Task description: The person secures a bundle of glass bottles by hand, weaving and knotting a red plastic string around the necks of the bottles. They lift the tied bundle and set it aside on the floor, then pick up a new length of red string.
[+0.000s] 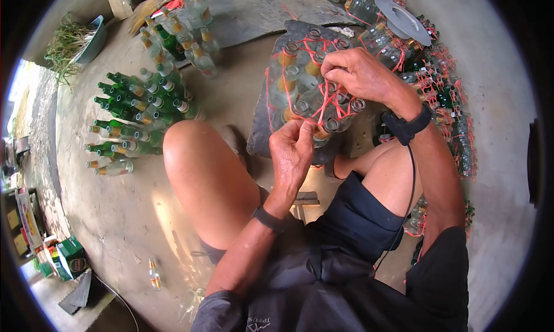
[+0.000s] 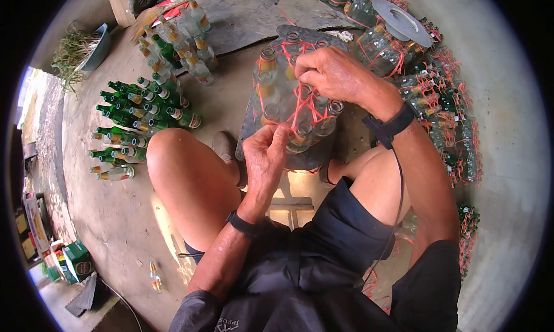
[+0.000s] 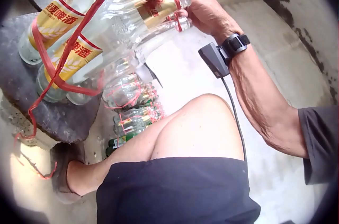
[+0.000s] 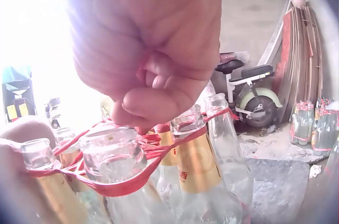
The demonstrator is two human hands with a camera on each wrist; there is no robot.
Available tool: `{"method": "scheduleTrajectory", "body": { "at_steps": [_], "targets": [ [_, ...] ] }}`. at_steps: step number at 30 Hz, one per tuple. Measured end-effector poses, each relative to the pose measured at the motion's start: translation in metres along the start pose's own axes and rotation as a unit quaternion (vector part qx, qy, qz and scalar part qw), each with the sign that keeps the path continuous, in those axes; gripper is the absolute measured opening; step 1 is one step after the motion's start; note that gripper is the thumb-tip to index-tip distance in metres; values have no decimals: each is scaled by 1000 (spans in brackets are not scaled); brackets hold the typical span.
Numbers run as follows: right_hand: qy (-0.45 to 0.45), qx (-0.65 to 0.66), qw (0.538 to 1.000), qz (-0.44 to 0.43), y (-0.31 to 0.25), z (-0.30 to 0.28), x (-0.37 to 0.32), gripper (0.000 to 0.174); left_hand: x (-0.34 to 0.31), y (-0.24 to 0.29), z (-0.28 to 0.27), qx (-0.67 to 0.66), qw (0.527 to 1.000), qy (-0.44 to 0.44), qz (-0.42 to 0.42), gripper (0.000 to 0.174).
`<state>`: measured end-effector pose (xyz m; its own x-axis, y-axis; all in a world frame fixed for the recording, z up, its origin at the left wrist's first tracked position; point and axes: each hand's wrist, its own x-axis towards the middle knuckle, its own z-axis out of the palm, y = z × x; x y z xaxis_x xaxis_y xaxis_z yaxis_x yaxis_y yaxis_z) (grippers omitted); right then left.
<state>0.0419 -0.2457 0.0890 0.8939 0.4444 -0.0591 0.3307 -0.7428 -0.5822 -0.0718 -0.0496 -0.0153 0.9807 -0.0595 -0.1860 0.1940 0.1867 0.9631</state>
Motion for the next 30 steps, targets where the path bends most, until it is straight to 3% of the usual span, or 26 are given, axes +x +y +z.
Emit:
{"method": "scheduleTrajectory", "body": {
  "at_steps": [11, 23, 30],
  "targets": [
    [27, -141, 986, -86, 13, 5, 9, 13, -1, 0, 2, -13, 1000, 10, 7, 33],
    [-15, -142, 988, -57, 11, -1, 11, 16, -7, -9, -6, 31, 999, 3, -4, 30],
    [-83, -114, 990, -5, -3, -11, 11, 18, -13, 6, -24, 46, 999, 21, -4, 33]
  ]
}}
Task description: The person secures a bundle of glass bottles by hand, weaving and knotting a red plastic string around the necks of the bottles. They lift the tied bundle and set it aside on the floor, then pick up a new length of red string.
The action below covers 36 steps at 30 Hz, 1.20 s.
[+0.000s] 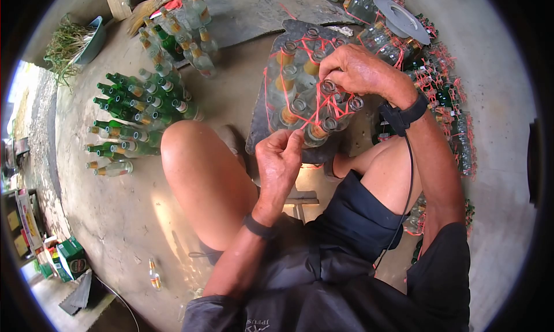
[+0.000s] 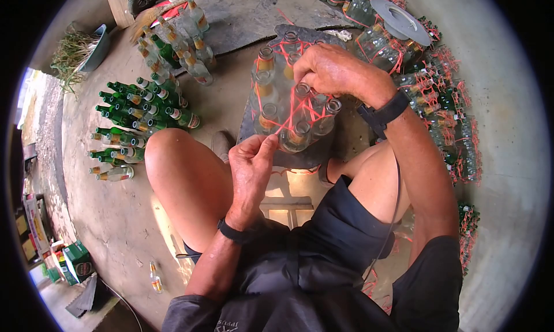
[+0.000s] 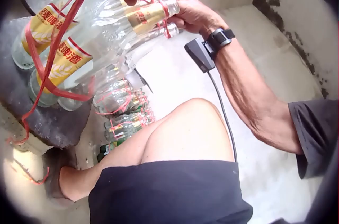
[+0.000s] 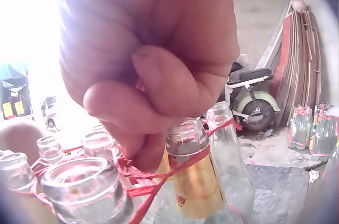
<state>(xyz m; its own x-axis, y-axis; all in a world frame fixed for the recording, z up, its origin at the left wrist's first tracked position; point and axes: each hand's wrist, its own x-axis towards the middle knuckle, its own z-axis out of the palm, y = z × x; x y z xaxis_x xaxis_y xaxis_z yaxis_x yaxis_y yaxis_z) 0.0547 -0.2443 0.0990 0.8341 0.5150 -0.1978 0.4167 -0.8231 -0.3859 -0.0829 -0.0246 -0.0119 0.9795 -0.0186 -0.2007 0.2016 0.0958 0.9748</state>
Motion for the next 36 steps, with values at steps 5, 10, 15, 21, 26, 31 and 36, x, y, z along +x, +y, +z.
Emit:
{"method": "scheduleTrajectory", "body": {
  "at_steps": [5, 10, 15, 21, 26, 31, 36],
  "targets": [
    [40, -40, 997, -51, 10, 8, -6, 18, -8, 18, -11, -3, 999, -3, -38, 28],
    [187, -34, 981, -39, -5, 29, -29, 22, -8, 13, -15, 21, 1000, -1, 8, 27],
    [296, 1, 953, 68, -71, 53, -68, 32, -8, 18, -18, 33, 999, -13, -18, 27],
    [253, -61, 964, 62, -88, 69, -83, 36, -7, 19, -21, 36, 999, -8, -26, 29],
    [272, -73, 958, 51, -83, 86, -76, 31, -11, 25, -25, 66, 997, -7, -26, 28],
    [294, -43, 954, 33, -82, 90, -73, 26, -9, 23, -31, 103, 995, -1, 0, 26],
    [289, -32, 956, 33, -82, 91, -74, 26, -9, 22, -34, 118, 993, 5, 8, 26]
  ]
}}
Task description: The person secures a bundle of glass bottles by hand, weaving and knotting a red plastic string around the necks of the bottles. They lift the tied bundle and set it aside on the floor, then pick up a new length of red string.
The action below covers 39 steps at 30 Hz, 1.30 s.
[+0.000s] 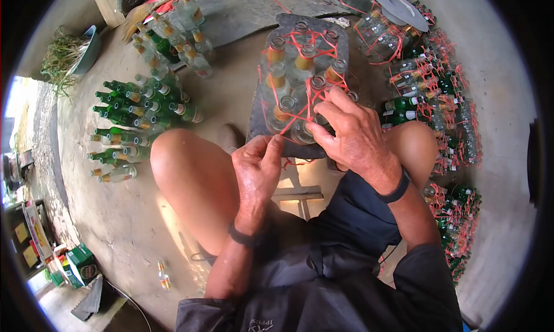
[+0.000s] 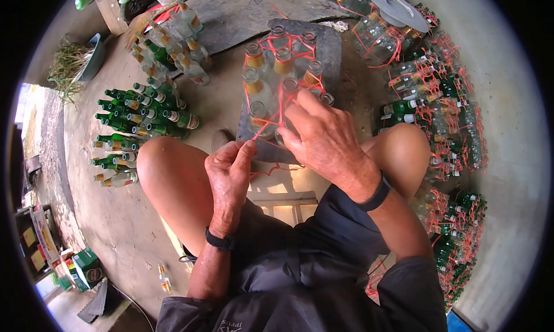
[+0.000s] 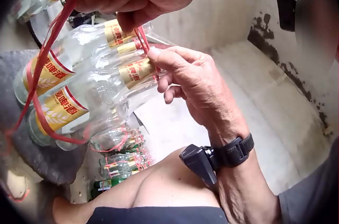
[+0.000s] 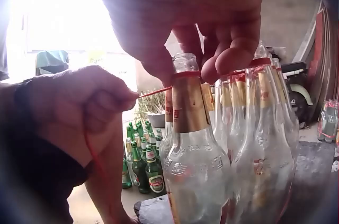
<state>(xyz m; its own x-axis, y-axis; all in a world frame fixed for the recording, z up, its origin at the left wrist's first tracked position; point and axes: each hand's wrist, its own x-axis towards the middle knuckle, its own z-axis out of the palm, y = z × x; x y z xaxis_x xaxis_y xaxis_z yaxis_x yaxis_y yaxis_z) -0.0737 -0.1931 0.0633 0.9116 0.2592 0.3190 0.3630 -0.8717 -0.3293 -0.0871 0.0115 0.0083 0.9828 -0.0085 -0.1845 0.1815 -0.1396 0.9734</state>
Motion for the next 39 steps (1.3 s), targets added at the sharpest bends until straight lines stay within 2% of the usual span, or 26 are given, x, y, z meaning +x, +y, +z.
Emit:
{"method": "scheduleTrajectory", "body": {
  "at_steps": [3, 16, 22, 28, 30, 31, 33, 34, 37, 39],
  "targets": [
    [7, 13, 1000, -1, 1, 2, 0, 25, 1, -5, 0, 4, 1000, 6, 20, 26],
    [20, 22, 999, 22, 2, 6, -2, 28, 1, -6, -2, -11, 1000, 3, 1, 28],
    [25, 32, 999, 26, 2, 7, -4, 27, 2, 5, -10, 36, 998, 9, 57, 27],
    [29, 32, 999, 24, 2, 8, -5, 26, 15, 29, -25, 81, 994, -60, 45, 20],
    [31, 38, 998, 24, 3, 9, -5, 25, 25, 34, -27, 165, 962, -57, 209, 10],
    [29, 41, 998, 22, 3, 9, -6, 23, 29, 38, -28, 168, 961, -59, 211, 10],
    [40, 48, 998, 16, 3, 10, -6, 22, 37, 53, -28, 249, 918, -74, 300, 6],
    [48, 53, 997, 9, 3, 11, -6, 21, 42, 60, -27, 252, 916, -77, 302, 6],
    [55, 60, 997, 5, 3, 11, -7, 19, 57, 73, -21, 298, 885, -96, 343, 12],
    [54, 60, 997, 8, 4, 11, -7, 19, 70, 77, -15, 351, 838, -104, 404, 17]
  ]
}}
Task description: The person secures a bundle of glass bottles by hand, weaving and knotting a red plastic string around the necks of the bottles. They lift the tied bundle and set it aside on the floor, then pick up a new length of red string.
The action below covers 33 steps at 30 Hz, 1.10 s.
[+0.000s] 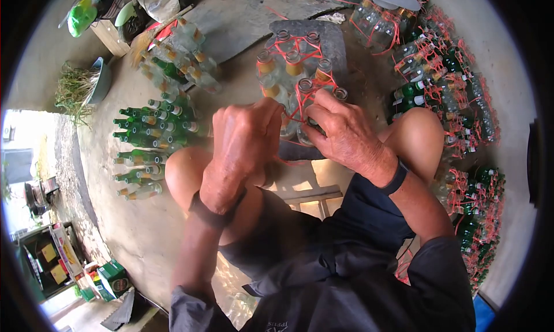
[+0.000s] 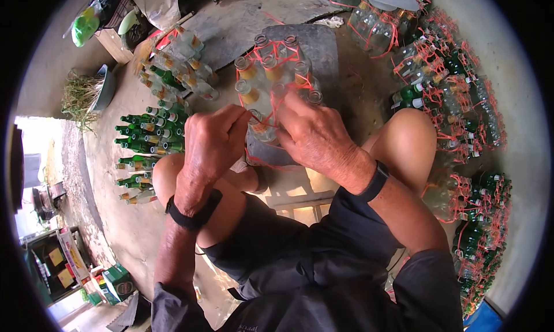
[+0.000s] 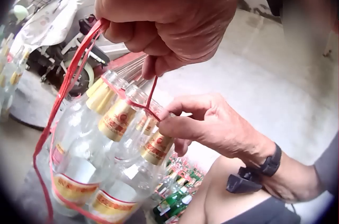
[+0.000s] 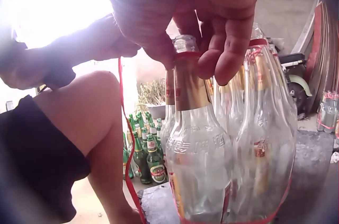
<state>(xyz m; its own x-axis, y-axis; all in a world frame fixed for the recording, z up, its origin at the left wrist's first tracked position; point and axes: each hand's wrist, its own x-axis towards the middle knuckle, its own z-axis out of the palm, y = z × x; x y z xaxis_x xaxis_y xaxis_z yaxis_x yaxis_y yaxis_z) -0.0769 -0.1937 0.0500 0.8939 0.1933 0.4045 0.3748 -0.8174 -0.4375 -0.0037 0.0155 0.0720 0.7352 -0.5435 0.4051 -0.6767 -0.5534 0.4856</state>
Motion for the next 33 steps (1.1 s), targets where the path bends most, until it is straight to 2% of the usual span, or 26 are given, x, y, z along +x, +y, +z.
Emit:
{"method": "scheduleTrajectory", "body": {
  "at_steps": [7, 10, 12, 13, 15, 20, 22, 26, 33],
  "targets": [
    [-16, -8, 1000, 3, 3, 0, -3, 20, 34, -21, 18, 36, 998, -42, 5, 18],
    [-27, 8, 1000, 6, 3, -2, -3, 22, 37, -29, 25, 32, 997, -64, -30, 14],
    [-27, 12, 1000, 9, 4, -2, -3, 22, 36, -33, 27, -17, 994, -79, -76, 11],
    [-27, 14, 999, 12, 4, -1, -4, 22, 36, -34, 26, -17, 994, -81, -77, 11],
    [-27, 17, 999, 10, 5, -1, -5, 22, 35, -36, 24, 18, 984, -118, -133, 11],
    [-25, 16, 999, 11, 5, 2, -10, 23, 27, -40, 26, -9, 984, -115, -134, 14],
    [-21, 11, 1000, 14, 5, 3, -11, 34, 28, -39, 26, -4, 983, -116, -139, 14],
    [-16, 23, 999, 16, 7, 3, -12, 35, 24, -37, 24, 1, 978, -125, -167, 16],
    [-10, 41, 999, 0, 19, -8, -6, 29, 13, -26, 34, -46, 957, -115, -263, 18]
  ]
}}
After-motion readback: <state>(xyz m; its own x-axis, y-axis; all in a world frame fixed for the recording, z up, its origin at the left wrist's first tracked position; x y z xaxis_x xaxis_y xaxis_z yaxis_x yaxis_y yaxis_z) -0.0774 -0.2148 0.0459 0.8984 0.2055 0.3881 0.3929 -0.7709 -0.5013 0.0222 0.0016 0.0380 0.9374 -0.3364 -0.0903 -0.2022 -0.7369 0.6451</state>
